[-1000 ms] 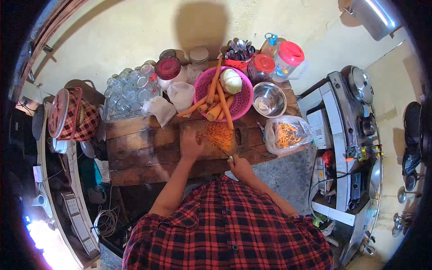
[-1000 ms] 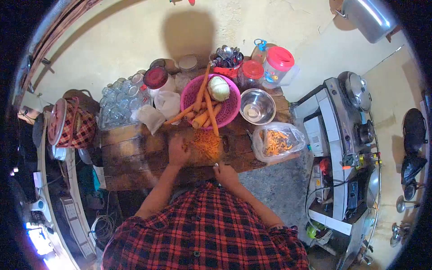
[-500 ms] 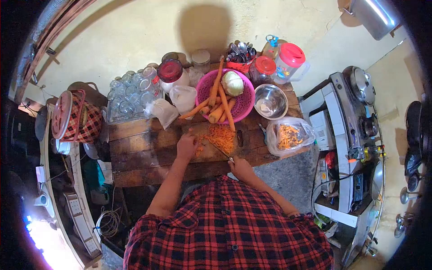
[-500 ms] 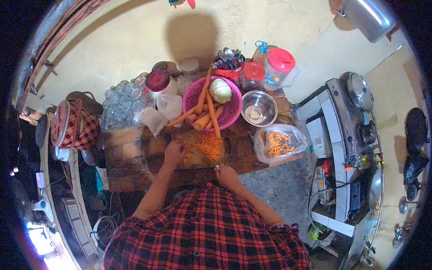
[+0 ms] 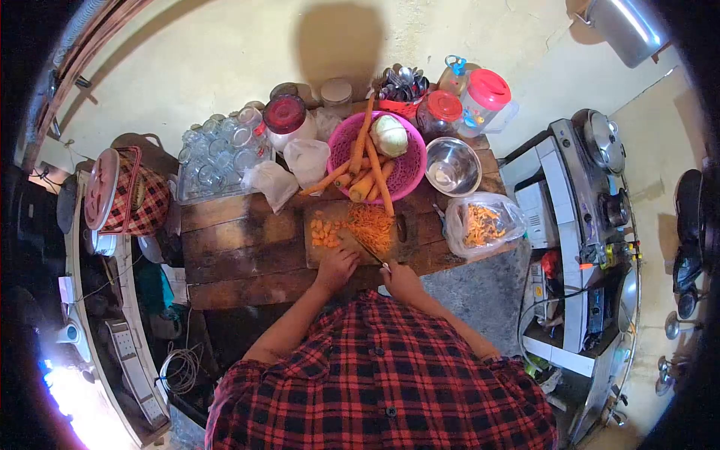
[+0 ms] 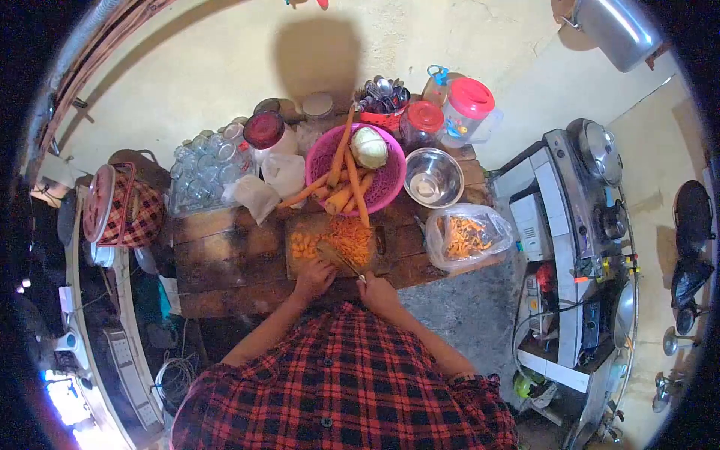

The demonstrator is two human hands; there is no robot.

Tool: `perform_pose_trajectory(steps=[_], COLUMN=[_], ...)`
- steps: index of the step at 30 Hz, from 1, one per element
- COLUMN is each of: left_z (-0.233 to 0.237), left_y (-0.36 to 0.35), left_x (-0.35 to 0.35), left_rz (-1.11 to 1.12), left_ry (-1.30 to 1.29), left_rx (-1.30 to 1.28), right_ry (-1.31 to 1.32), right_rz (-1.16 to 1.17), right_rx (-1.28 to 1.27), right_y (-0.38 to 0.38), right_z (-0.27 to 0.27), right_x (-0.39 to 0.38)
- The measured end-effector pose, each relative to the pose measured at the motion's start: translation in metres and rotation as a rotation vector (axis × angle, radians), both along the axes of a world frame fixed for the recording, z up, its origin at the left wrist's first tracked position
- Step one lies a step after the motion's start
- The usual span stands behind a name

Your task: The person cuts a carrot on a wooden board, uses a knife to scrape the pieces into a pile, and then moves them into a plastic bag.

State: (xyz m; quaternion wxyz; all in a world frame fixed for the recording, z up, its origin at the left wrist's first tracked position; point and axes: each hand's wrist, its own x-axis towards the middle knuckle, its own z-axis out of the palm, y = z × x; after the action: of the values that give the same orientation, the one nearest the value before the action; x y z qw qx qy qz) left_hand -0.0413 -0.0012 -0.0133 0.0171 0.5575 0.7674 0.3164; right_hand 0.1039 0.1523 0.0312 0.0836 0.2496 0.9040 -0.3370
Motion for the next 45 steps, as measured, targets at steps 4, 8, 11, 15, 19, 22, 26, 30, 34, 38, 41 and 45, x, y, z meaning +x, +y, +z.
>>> perform_pose_trajectory(steps=[4, 8, 11, 15, 19, 22, 26, 30, 34, 38, 41, 45], left_z=[0.017, 0.013, 0.012, 0.013, 0.009, 0.006, 0.009, 0.009, 0.005, 0.001, 0.006, 0.010], left_y=[-0.009, -0.015, -0.017, -0.018, -0.018, -0.020, -0.021, -0.023, -0.022, -0.021, -0.021, -0.020], left_x=[0.019, 0.034, 0.038, 0.038, 0.036, 0.037, 0.034, 0.033, 0.032, 0.032, 0.034, 0.034], left_rz=[0.151, 0.247, 0.265, 0.289, 0.286, 0.293, 0.284, 0.261, 0.292, 0.312, 0.329, 0.335], left_ry=[0.138, 0.195, 0.208, 0.185, 0.177, 0.160, 0.184, 0.167, 0.212, 0.217, 0.242, 0.230], left_rx=[-0.031, -0.131, -0.165, -0.157, -0.146, -0.164, -0.174, -0.134, -0.168, -0.180, -0.149, -0.141], right_ry=[-0.007, 0.005, -0.023, -0.007, -0.146, -0.119, 0.033, -0.008, -0.079, -0.092, -0.026, -0.007], right_rz=[0.033, 0.066, 0.060, 0.076, 0.043, 0.056, 0.033, 0.034, 0.036, 0.057, 0.040, 0.059], right_rx=[-0.030, -0.013, -0.005, 0.001, -0.006, 0.018, -0.019, -0.024, 0.010, 0.067, 0.044, 0.022], right_y=[-0.006, -0.013, -0.017, -0.017, -0.021, -0.026, -0.027, -0.028, -0.029, -0.031, -0.031, -0.030], right_z=[-0.009, -0.019, -0.007, -0.015, -0.009, -0.015, -0.025, -0.004, -0.013, -0.019, -0.014, -0.023], right_x=[0.001, 0.000, 0.001, 0.006, 0.002, -0.009, -0.018, -0.011, -0.007, -0.021, -0.023, -0.009])
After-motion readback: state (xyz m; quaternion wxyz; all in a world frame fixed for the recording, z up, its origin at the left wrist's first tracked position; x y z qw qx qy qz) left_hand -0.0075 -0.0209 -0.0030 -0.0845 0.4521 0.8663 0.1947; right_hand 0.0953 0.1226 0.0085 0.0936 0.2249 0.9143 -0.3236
